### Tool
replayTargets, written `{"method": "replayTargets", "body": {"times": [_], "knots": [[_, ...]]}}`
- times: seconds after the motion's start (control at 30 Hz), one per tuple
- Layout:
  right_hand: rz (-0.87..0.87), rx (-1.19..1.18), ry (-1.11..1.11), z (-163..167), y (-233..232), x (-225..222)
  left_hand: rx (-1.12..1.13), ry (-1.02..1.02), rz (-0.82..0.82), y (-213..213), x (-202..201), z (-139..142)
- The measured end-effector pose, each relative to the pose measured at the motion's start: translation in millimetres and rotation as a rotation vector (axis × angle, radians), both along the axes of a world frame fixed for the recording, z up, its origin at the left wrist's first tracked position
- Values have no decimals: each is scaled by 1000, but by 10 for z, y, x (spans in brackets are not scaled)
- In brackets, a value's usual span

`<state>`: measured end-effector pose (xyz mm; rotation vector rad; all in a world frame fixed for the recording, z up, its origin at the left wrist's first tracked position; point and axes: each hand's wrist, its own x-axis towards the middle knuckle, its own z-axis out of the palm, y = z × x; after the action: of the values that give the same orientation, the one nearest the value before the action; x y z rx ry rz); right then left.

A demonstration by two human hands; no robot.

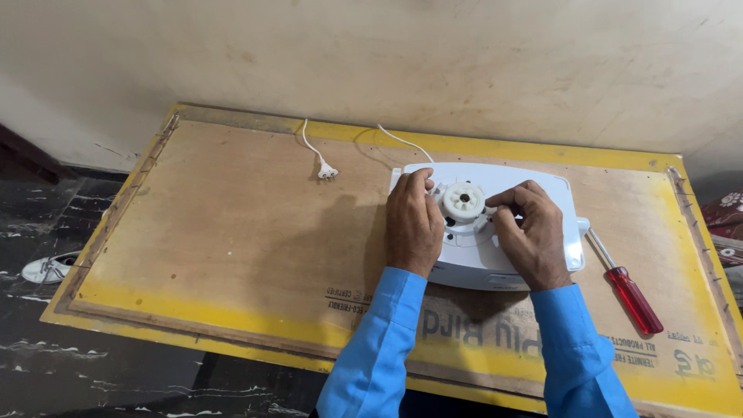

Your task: The person uses a red-handled screwdriver to unscrew screws from the base of a small white electric appliance, then flips the appliance over and works on the exposed top coupling and parts by hand, manipulating the central component.

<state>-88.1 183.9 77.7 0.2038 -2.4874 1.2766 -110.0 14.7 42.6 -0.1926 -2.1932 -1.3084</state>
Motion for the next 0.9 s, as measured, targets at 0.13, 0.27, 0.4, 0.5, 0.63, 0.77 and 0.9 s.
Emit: {"method": "replayTargets", "body": {"times": [0.13,0.27,0.4,0.5,0.63,0.77,0.9], "knots": [[74,-13,-11,45,-26,-5,-7,-3,5,2,0,-10],[117,31,-37,53,-29,-24,-7,5,11,-1,1,-16],[124,-65,-30,-14,9,-49,-7,15,3,-10,-3,-20],[100,-103,-79,-68,57,-51,-5,16,-2,-10,-8,-20],[90,-81,-6,-84,49,-59,-4,-12,4,-15,-11,-19],[109,-70,-25,-15,10,-35,-9,-1,8,-12,-11,-19],[116,97,-54,53,-42,-47,-21,-15,20,-11,-16,-22]]}}
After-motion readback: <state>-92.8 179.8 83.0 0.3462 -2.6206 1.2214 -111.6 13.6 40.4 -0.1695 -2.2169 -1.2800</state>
